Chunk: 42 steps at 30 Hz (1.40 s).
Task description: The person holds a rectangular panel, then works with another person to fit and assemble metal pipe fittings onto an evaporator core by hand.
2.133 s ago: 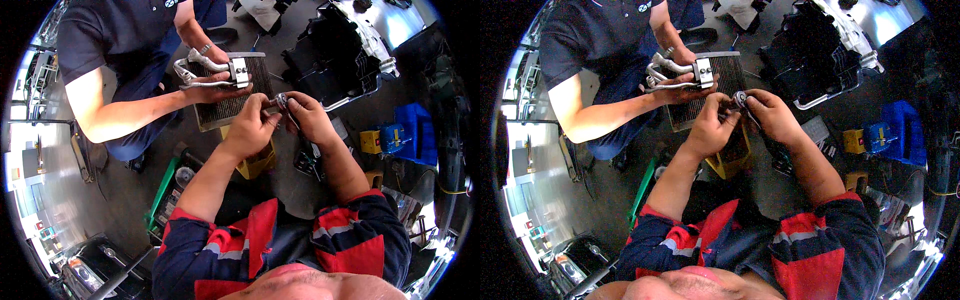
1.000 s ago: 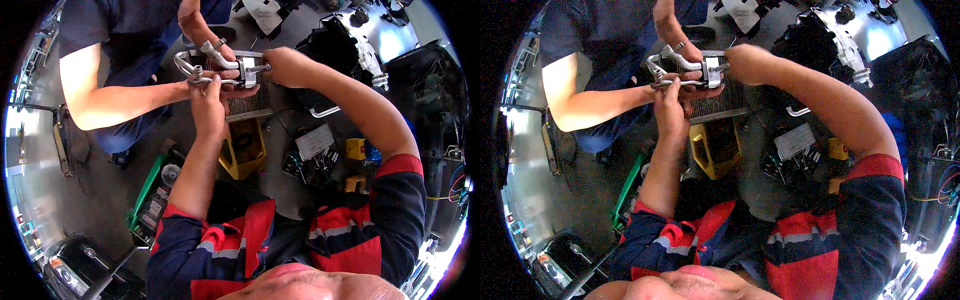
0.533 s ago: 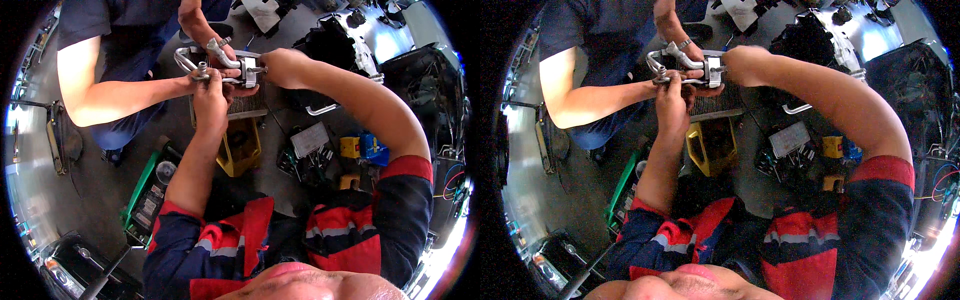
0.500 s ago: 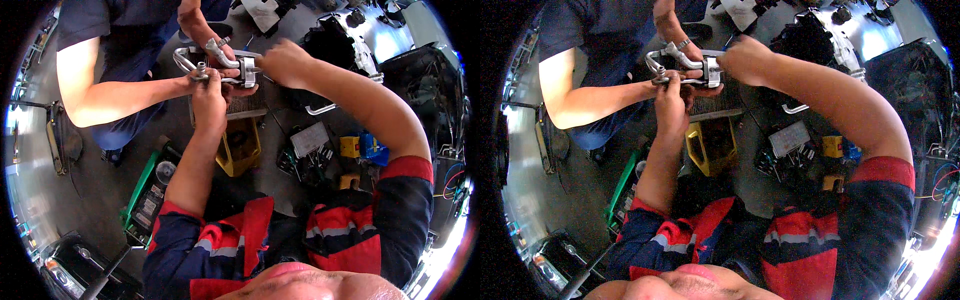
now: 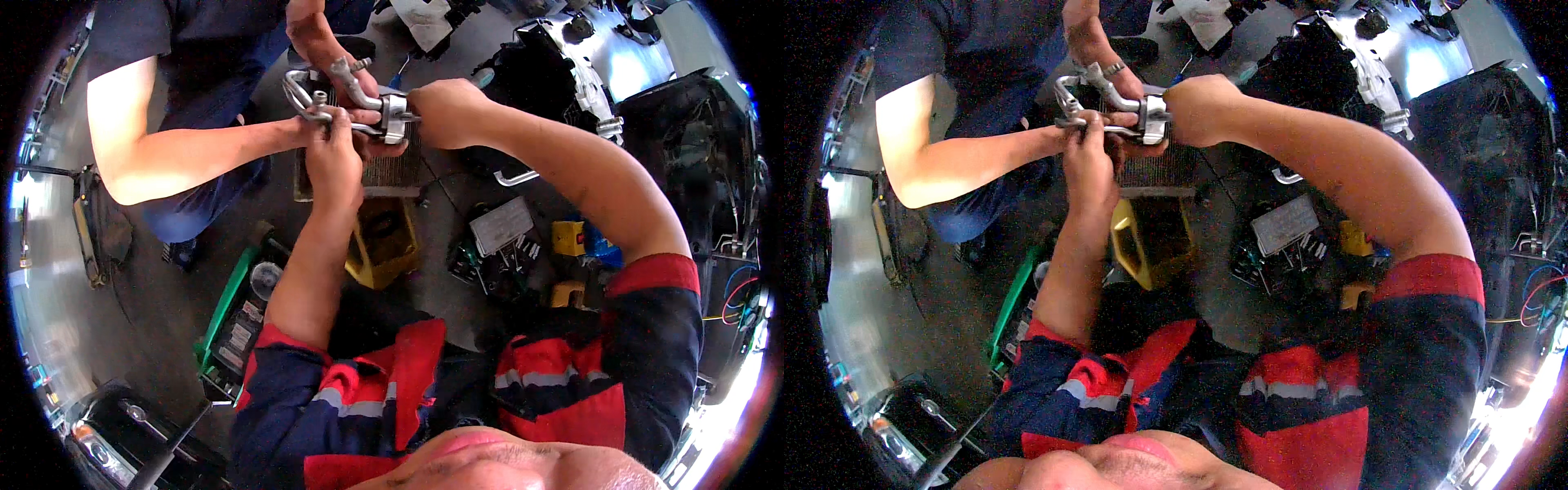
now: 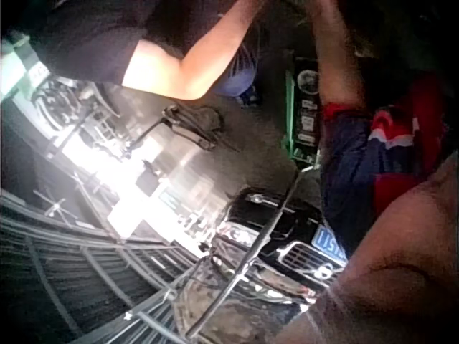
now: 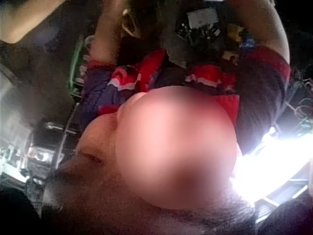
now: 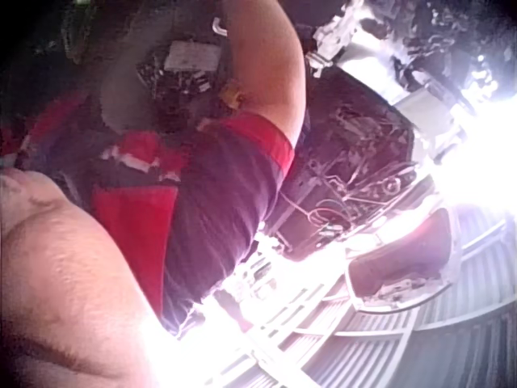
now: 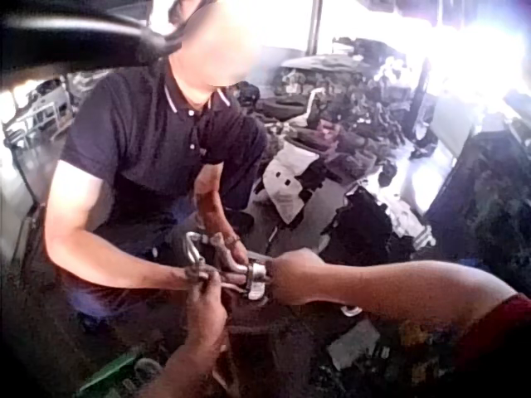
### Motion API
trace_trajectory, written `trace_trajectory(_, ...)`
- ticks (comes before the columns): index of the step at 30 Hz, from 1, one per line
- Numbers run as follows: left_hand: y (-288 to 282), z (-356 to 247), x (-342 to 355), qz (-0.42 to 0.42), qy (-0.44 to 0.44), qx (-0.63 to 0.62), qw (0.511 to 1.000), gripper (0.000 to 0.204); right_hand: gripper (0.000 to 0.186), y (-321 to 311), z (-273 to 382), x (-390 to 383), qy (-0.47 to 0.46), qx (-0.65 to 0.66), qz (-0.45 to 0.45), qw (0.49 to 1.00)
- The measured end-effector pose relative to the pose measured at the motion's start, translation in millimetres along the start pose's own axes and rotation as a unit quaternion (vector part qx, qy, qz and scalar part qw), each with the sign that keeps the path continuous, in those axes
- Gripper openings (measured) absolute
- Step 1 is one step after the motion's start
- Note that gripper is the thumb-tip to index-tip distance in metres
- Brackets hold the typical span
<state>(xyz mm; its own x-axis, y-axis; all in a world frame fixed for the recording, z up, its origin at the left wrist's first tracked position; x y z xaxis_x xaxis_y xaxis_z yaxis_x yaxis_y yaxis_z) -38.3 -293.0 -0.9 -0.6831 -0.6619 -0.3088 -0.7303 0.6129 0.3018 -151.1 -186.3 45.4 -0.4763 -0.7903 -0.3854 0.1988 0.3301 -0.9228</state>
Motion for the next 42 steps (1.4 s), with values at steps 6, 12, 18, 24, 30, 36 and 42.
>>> trace_trajectory(6,-1.8,-6.2,-0.7,-0.027,0.041,-0.016,0.999,0.019,0.029,-10.5,2.4,0.0,-0.079,-0.014,-0.052,0.995)
trace_trajectory(12,4.9,-18.0,-8.8,0.021,0.064,0.002,0.998,0.022,0.021,-60.4,20.5,-22.9,-0.167,-0.147,-0.153,0.963)
trace_trajectory(18,17.7,-2.0,-0.3,0.08,0.055,-0.009,0.995,0.024,0.018,-50.3,26.8,-5.5,-0.188,-0.235,-0.118,0.946)
trace_trajectory(24,17.1,3.1,-1.5,0.054,0.028,-0.053,0.997,0.02,0.014,-41.7,51.8,-20.2,-0.316,-0.386,-0.219,0.838)
trace_trajectory(30,20.3,4.6,-1.6,0.069,0.021,-0.036,0.997,0.018,0.012,-13.0,-15.4,1.0,0.082,0.133,0.055,0.986)
trace_trajectory(36,27.1,-1.4,-1.9,0.103,0.065,-0.04,0.992,0.017,0.021,-32.1,34.5,-17.5,-0.267,-0.342,-0.212,0.876)
trace_trajectory(42,26.7,4.8,-1.5,0.11,0.016,-0.072,0.991,0.018,0.014,-33.5,38.3,-17.4,-0.238,-0.298,-0.152,0.912)
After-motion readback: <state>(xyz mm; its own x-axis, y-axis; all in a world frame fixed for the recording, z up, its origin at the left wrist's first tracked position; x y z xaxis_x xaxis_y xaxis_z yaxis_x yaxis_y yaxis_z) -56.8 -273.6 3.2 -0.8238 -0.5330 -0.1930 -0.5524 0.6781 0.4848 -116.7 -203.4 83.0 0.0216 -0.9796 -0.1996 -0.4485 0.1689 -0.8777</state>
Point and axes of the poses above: each hand's wrist, its own x-axis towards the middle knuckle, its own y-axis out of the palm, z = x × y, the point moved 10 cm from there along x, towards the middle knuckle, and after that the axes turned 2 degrees about -y, right-handed, at the moved point
